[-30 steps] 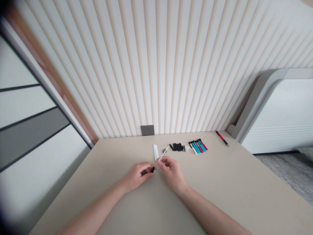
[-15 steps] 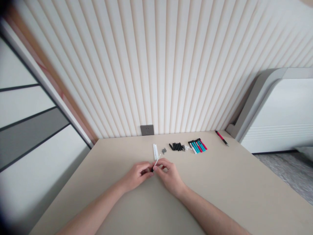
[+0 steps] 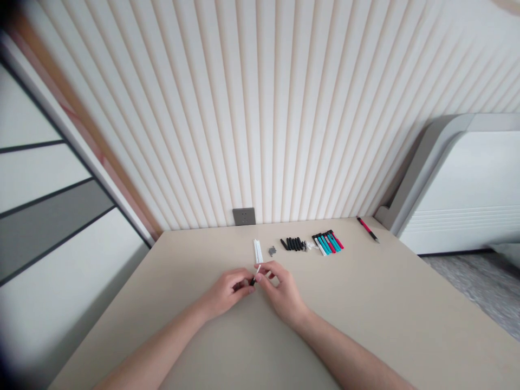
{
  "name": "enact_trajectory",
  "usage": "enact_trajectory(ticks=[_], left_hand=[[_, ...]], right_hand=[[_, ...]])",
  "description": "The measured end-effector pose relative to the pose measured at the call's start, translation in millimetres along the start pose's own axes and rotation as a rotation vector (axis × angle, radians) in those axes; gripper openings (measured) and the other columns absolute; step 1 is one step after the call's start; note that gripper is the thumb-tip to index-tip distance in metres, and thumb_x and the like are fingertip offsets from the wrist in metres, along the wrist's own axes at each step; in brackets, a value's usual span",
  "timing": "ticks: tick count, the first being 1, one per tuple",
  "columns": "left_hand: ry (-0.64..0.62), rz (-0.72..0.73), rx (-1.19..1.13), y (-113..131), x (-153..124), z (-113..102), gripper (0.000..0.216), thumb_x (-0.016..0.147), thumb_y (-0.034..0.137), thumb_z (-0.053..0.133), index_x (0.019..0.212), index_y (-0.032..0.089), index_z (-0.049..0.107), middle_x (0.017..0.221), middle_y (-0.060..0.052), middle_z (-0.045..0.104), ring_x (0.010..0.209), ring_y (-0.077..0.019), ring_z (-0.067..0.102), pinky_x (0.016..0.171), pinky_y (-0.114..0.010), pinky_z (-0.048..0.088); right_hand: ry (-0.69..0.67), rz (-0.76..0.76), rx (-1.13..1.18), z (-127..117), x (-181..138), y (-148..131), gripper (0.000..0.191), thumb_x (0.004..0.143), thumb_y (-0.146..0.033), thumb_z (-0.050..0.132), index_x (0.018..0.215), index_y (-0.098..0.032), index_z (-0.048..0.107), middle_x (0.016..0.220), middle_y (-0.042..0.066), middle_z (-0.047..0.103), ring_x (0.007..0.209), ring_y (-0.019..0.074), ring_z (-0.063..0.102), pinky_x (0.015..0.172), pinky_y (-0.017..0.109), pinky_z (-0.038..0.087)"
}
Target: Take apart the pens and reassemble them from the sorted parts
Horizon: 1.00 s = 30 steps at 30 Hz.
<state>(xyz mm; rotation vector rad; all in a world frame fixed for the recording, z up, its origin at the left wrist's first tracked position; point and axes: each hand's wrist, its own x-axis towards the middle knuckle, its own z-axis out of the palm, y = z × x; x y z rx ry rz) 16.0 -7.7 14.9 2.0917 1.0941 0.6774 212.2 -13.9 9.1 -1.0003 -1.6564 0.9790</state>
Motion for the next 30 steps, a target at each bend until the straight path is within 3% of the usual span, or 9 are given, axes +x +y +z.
enact_trajectory(ticks=[4, 17, 25, 30], left_hand=[[-0.026, 0.003, 0.009, 1.3, -0.3, -1.1, 0.013, 0.088, 0.027, 0.056, 0.092, 0.017, 0.064, 0.075, 0.001, 0.055, 0.065, -0.0116, 0.049, 0.060, -0.021, 0.037], [-0.037, 0.055, 0.065, 2.1, -2.5, -2.8, 0.017, 0.089, 0.027, 0.055, 0.076, 0.017, 0.056, 0.068, 0.003, 0.048, 0.065, -0.0113, 0.046, 0.062, -0.021, 0.034], [-0.044, 0.058, 0.062, 0.6, -2.6, -4.4, 0.017, 0.092, 0.031, 0.052, 0.088, 0.017, 0.062, 0.073, 0.001, 0.054, 0.066, -0.0119, 0.048, 0.061, -0.021, 0.035], [-0.044, 0.078, 0.078, -0.4, -3.4, -3.5, 0.021, 0.092, 0.031, 0.052, 0.077, 0.017, 0.057, 0.069, 0.003, 0.050, 0.065, -0.0115, 0.046, 0.062, -0.022, 0.033]], right_hand=[[-0.017, -0.004, -0.025, -0.3, -0.8, -0.6, 0.019, 0.089, -0.035, 0.056, 0.089, -0.021, 0.068, 0.091, 0.004, 0.068, 0.085, 0.0171, 0.058, 0.079, 0.030, 0.044], [-0.058, -0.023, -0.013, 1.4, 0.5, -3.0, 0.018, 0.089, -0.034, 0.058, 0.081, -0.020, 0.067, 0.083, 0.003, 0.065, 0.080, 0.0167, 0.058, 0.076, 0.028, 0.044], [-0.041, -0.034, -0.027, 3.2, -0.6, -2.4, 0.019, 0.089, -0.035, 0.057, 0.082, -0.021, 0.067, 0.083, 0.003, 0.065, 0.080, 0.0163, 0.058, 0.075, 0.028, 0.044], [-0.059, -0.026, -0.037, 3.2, -0.8, -4.2, 0.019, 0.089, -0.035, 0.057, 0.081, -0.021, 0.066, 0.082, 0.003, 0.064, 0.079, 0.0165, 0.058, 0.075, 0.028, 0.044]])
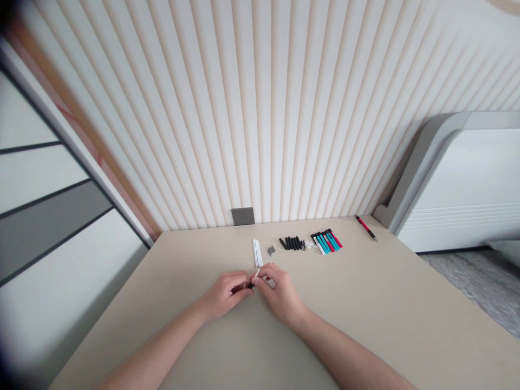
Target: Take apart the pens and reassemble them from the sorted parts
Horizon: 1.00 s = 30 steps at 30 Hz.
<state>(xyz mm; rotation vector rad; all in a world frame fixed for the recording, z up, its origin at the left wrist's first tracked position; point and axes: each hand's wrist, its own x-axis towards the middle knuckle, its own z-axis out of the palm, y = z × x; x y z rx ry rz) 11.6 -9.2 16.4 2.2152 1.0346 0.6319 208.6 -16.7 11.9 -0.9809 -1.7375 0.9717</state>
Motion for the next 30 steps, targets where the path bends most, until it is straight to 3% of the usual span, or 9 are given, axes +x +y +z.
enact_trajectory(ticks=[9, 18, 25, 30], left_hand=[[0.008, -0.016, -0.040, 0.5, 0.4, 0.6, 0.017, 0.091, 0.030, 0.053, 0.085, 0.017, 0.061, 0.070, 0.003, 0.050, 0.064, -0.0109, 0.045, 0.059, -0.021, 0.033], [-0.011, -0.022, -0.031, 2.7, 0.5, 0.5, 0.019, 0.089, 0.031, 0.055, 0.078, 0.017, 0.060, 0.067, 0.002, 0.050, 0.064, -0.0116, 0.045, 0.060, -0.022, 0.034], [0.071, -0.116, -0.236, 1.1, 1.6, 1.4, 0.024, 0.090, 0.038, 0.054, 0.086, 0.016, 0.061, 0.069, 0.002, 0.054, 0.062, -0.0103, 0.047, 0.057, -0.021, 0.037], [0.150, -0.231, -0.462, -5.1, 2.1, 4.3, 0.032, 0.089, 0.045, 0.054, 0.102, 0.016, 0.058, 0.071, 0.002, 0.058, 0.052, -0.0079, 0.047, 0.051, -0.020, 0.038]], right_hand=[[0.001, -0.021, 0.014, -0.1, -0.7, -0.2, 0.018, 0.090, -0.033, 0.056, 0.082, -0.021, 0.068, 0.082, 0.003, 0.064, 0.080, 0.0165, 0.058, 0.076, 0.028, 0.044], [-0.014, -0.018, 0.026, -0.3, -0.6, 1.1, 0.021, 0.089, -0.037, 0.058, 0.081, -0.021, 0.069, 0.085, 0.004, 0.064, 0.083, 0.0178, 0.059, 0.078, 0.030, 0.046], [-0.001, 0.008, 0.049, -2.3, -0.9, 8.3, 0.025, 0.089, -0.040, 0.057, 0.104, -0.025, 0.072, 0.097, 0.006, 0.066, 0.093, 0.0199, 0.060, 0.083, 0.032, 0.048], [-0.005, 0.007, -0.035, -7.1, 0.0, 13.8, 0.027, 0.092, -0.039, 0.052, 0.103, -0.024, 0.072, 0.099, 0.007, 0.066, 0.092, 0.0196, 0.061, 0.080, 0.031, 0.048]])
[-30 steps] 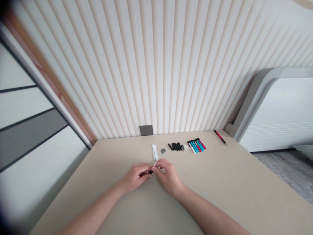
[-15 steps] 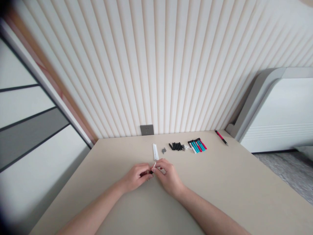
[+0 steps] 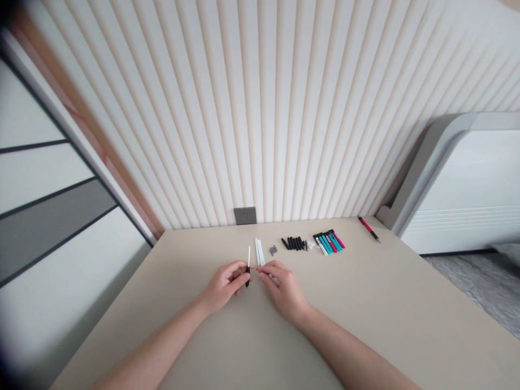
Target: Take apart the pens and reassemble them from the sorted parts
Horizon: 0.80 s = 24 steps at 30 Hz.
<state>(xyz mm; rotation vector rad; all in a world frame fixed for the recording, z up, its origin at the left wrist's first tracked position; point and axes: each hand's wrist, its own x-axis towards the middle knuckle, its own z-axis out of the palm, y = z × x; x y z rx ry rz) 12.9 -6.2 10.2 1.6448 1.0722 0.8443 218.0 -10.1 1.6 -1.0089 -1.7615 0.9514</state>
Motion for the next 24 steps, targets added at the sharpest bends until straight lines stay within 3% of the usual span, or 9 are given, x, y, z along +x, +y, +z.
enact_trajectory(ticks=[5, 15, 19, 24], left_hand=[[0.059, -0.027, -0.109, -2.9, 2.4, -0.7, 0.037, 0.088, 0.046, 0.056, 0.113, 0.018, 0.053, 0.091, -0.004, 0.067, 0.049, -0.0058, 0.050, 0.049, -0.020, 0.041], [0.060, -0.026, -0.106, -3.5, 3.6, -1.4, 0.035, 0.089, 0.044, 0.055, 0.112, 0.019, 0.051, 0.092, -0.003, 0.068, 0.048, -0.0058, 0.052, 0.049, -0.020, 0.042], [0.062, -0.025, -0.108, -3.2, 3.8, -1.1, 0.034, 0.089, 0.044, 0.055, 0.111, 0.019, 0.051, 0.092, -0.004, 0.068, 0.049, -0.0060, 0.051, 0.049, -0.020, 0.042], [0.062, -0.017, -0.099, -3.2, 3.9, -1.5, 0.035, 0.090, 0.044, 0.055, 0.112, 0.017, 0.053, 0.091, -0.005, 0.068, 0.050, -0.0063, 0.050, 0.051, -0.021, 0.043]], right_hand=[[-0.060, -0.043, -0.105, -3.7, 0.7, -1.3, 0.027, 0.094, -0.035, 0.049, 0.101, -0.023, 0.072, 0.094, 0.007, 0.066, 0.086, 0.0190, 0.061, 0.078, 0.031, 0.048], [-0.116, -0.101, -0.195, -3.6, -0.4, -2.8, 0.026, 0.095, -0.031, 0.048, 0.098, -0.022, 0.072, 0.092, 0.007, 0.066, 0.088, 0.0188, 0.060, 0.080, 0.031, 0.048], [-0.082, -0.148, -0.407, -9.0, 3.6, 3.5, 0.026, 0.096, -0.026, 0.045, 0.098, -0.022, 0.071, 0.092, 0.007, 0.067, 0.088, 0.0190, 0.059, 0.082, 0.031, 0.046], [0.061, -0.147, -0.778, -30.2, 16.3, 20.4, 0.027, 0.095, -0.020, 0.044, 0.105, -0.023, 0.069, 0.096, 0.008, 0.067, 0.091, 0.0215, 0.057, 0.083, 0.034, 0.043]])
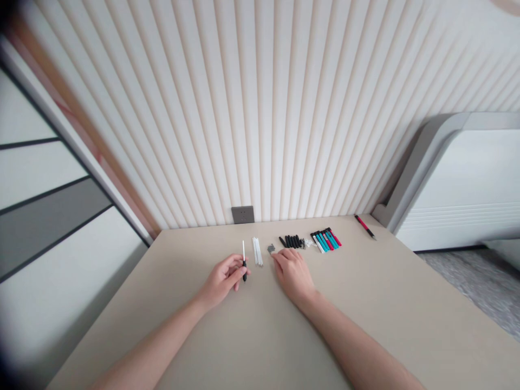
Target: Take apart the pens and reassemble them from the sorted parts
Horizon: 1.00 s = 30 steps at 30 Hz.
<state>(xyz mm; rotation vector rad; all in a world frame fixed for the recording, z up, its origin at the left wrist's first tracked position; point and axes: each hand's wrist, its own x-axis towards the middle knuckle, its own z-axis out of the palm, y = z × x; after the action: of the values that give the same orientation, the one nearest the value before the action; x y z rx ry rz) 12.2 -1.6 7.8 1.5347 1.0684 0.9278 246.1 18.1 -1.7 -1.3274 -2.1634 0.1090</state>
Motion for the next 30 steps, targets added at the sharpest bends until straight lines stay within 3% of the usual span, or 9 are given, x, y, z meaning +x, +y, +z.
enact_trajectory(ticks=[6, 10, 17, 20, 23, 30], left_hand=[[-0.021, 0.001, 0.019, -0.9, 0.8, -0.6, 0.032, 0.089, 0.043, 0.056, 0.106, 0.017, 0.054, 0.090, -0.005, 0.068, 0.052, -0.0070, 0.050, 0.052, -0.022, 0.044], [-0.023, 0.015, 0.025, -0.6, 0.9, -0.3, 0.029, 0.090, 0.043, 0.055, 0.104, 0.017, 0.054, 0.090, -0.004, 0.067, 0.051, -0.0069, 0.050, 0.053, -0.022, 0.044], [-0.024, 0.013, 0.049, 0.9, 0.1, -0.7, 0.028, 0.090, 0.043, 0.053, 0.101, 0.018, 0.054, 0.089, -0.003, 0.065, 0.053, -0.0074, 0.051, 0.054, -0.022, 0.044], [0.004, 0.016, 0.097, 2.5, -0.3, -1.1, 0.026, 0.090, 0.043, 0.054, 0.098, 0.018, 0.057, 0.077, 0.001, 0.060, 0.054, -0.0082, 0.051, 0.056, -0.022, 0.043], [0.053, 0.035, 0.138, 3.6, -0.2, -1.5, 0.026, 0.088, 0.043, 0.056, 0.095, 0.018, 0.059, 0.068, 0.003, 0.052, 0.058, -0.0096, 0.051, 0.056, -0.020, 0.041], [0.066, 0.005, 0.048, 2.1, 0.6, -2.3, 0.027, 0.088, 0.043, 0.057, 0.100, 0.019, 0.059, 0.075, 0.001, 0.052, 0.062, -0.0100, 0.049, 0.052, -0.019, 0.038]], right_hand=[[0.135, 0.229, -0.349, -24.2, 9.3, 52.9, 0.027, 0.094, -0.022, 0.045, 0.104, -0.021, 0.070, 0.100, 0.010, 0.067, 0.098, 0.0245, 0.055, 0.084, 0.036, 0.036], [0.077, 0.322, -0.396, -34.3, 8.9, 73.7, 0.026, 0.094, -0.027, 0.046, 0.100, -0.023, 0.071, 0.100, 0.008, 0.067, 0.097, 0.0233, 0.057, 0.083, 0.035, 0.033], [-0.021, 0.260, -0.414, -25.1, 7.1, 68.9, 0.023, 0.092, -0.027, 0.050, 0.104, -0.024, 0.070, 0.102, 0.008, 0.067, 0.101, 0.0239, 0.057, 0.080, 0.035, 0.032], [-0.040, 0.249, -0.422, -23.2, 6.4, 70.1, 0.021, 0.092, -0.027, 0.051, 0.101, -0.025, 0.070, 0.103, 0.008, 0.067, 0.101, 0.0240, 0.057, 0.079, 0.035, 0.031], [-0.041, 0.255, -0.399, -22.4, 5.8, 74.3, 0.020, 0.092, -0.027, 0.052, 0.099, -0.026, 0.071, 0.102, 0.007, 0.067, 0.101, 0.0238, 0.057, 0.080, 0.035, 0.032], [0.013, 0.248, -0.276, -26.6, 8.2, 73.0, 0.018, 0.090, -0.028, 0.053, 0.087, -0.023, 0.070, 0.096, 0.007, 0.067, 0.097, 0.0245, 0.057, 0.080, 0.036, 0.034]])
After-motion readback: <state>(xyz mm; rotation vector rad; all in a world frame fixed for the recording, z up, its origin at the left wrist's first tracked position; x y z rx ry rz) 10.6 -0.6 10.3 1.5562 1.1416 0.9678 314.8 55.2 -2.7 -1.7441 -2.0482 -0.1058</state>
